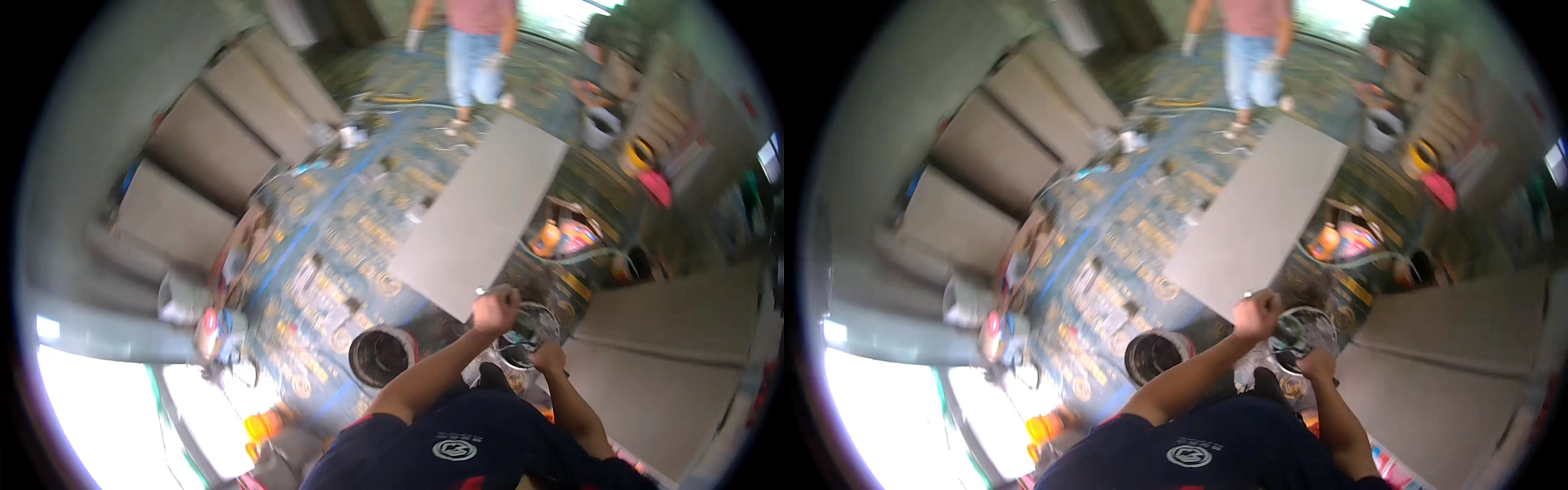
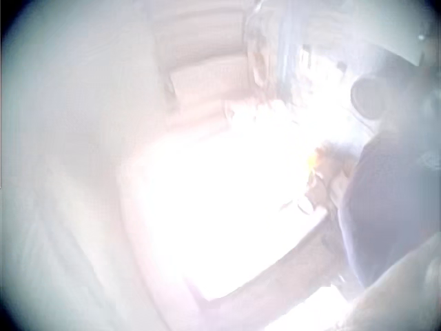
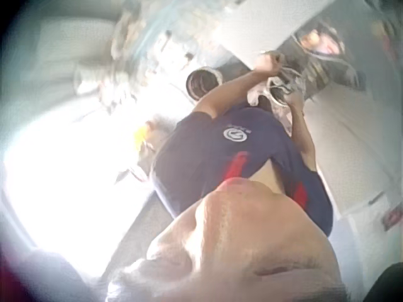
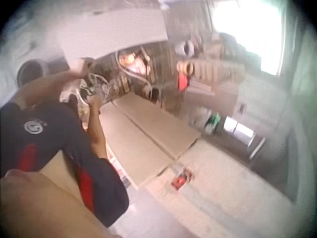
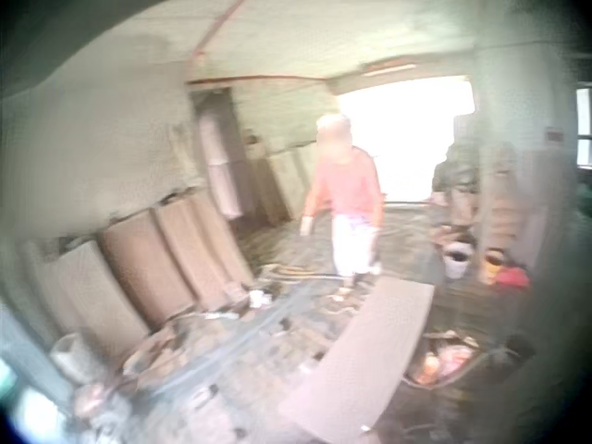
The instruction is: The person applies mortar to the back of a tile with a trowel, presses the tile onto a wall corner, and checks its alignment with a square tool before mixing more mortar in a bucket with a power mixer.
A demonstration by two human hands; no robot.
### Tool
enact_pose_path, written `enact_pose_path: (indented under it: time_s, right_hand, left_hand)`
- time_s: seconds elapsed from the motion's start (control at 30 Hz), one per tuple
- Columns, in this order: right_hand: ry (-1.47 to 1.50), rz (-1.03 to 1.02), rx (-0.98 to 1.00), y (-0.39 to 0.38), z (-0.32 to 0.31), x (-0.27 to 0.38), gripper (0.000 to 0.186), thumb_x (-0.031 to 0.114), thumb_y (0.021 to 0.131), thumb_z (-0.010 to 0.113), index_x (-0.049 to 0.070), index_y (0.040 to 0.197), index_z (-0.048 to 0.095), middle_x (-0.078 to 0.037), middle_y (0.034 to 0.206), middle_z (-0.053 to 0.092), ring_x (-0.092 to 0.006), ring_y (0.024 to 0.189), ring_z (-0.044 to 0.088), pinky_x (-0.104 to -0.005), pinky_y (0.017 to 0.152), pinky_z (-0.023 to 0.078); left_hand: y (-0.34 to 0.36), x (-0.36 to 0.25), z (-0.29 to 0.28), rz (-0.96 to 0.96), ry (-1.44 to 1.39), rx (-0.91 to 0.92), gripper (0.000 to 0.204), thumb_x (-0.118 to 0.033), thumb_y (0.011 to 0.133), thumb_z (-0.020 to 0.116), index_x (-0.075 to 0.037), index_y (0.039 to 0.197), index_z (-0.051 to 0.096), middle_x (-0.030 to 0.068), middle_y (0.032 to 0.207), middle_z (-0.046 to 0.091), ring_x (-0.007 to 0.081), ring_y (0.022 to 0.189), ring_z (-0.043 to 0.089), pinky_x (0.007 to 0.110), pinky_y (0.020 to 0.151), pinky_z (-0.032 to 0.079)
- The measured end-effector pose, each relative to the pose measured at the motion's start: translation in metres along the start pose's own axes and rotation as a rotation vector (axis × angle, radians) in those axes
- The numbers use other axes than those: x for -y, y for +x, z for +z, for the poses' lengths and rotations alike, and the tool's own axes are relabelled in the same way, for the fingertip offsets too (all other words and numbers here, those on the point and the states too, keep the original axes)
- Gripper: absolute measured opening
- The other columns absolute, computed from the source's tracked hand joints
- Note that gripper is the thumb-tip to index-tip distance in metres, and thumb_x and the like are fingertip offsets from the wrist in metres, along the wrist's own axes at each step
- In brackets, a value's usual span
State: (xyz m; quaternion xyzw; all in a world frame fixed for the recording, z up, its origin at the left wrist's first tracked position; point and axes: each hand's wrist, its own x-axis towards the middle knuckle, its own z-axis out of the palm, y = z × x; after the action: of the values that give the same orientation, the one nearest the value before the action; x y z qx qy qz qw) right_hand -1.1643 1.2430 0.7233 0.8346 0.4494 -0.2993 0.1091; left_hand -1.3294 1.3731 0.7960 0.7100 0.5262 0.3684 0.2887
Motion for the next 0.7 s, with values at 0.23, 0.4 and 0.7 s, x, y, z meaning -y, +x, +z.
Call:
enact_pose_path:
  time_s: [0.23,0.4,0.7]
  right_hand:
    - [-0.003,-0.075,-0.056,-0.016,0.03,-0.01,0.043,0.03,0.065,0.065,-0.002,0.094,0.065,-0.025,0.097,0.063,-0.0402,0.094,0.06,-0.0457,0.081,0.048]
    - [-0.107,-0.427,-0.079,0.01,0.089,-0.077,0.039,0.022,0.07,0.065,0.0,0.101,0.062,-0.028,0.1,0.06,-0.043,0.096,0.057,-0.0485,0.081,0.046]
    - [0.01,-0.448,-0.014,-0.04,0.088,-0.094,0.039,0.031,0.07,0.067,0.002,0.095,0.065,-0.024,0.091,0.064,-0.0407,0.088,0.061,-0.0463,0.075,0.046]
  left_hand:
    - [-0.048,-0.014,-0.022,-0.097,0.002,-0.025,0.019,-0.021,0.078,0.055,-0.004,0.071,0.054,0.0165,0.071,0.059,0.0363,0.066,0.059,0.045,0.058,0.048]
    - [-0.111,-0.03,-0.025,-0.077,-0.031,-0.151,0.016,-0.02,0.075,0.056,-0.004,0.073,0.053,0.0167,0.069,0.057,0.0356,0.067,0.059,0.045,0.06,0.047]
    - [-0.173,-0.042,-0.024,0.065,-0.071,-0.213,0.014,-0.015,0.067,0.058,-0.003,0.07,0.051,0.0149,0.067,0.055,0.0343,0.064,0.057,0.045,0.058,0.045]
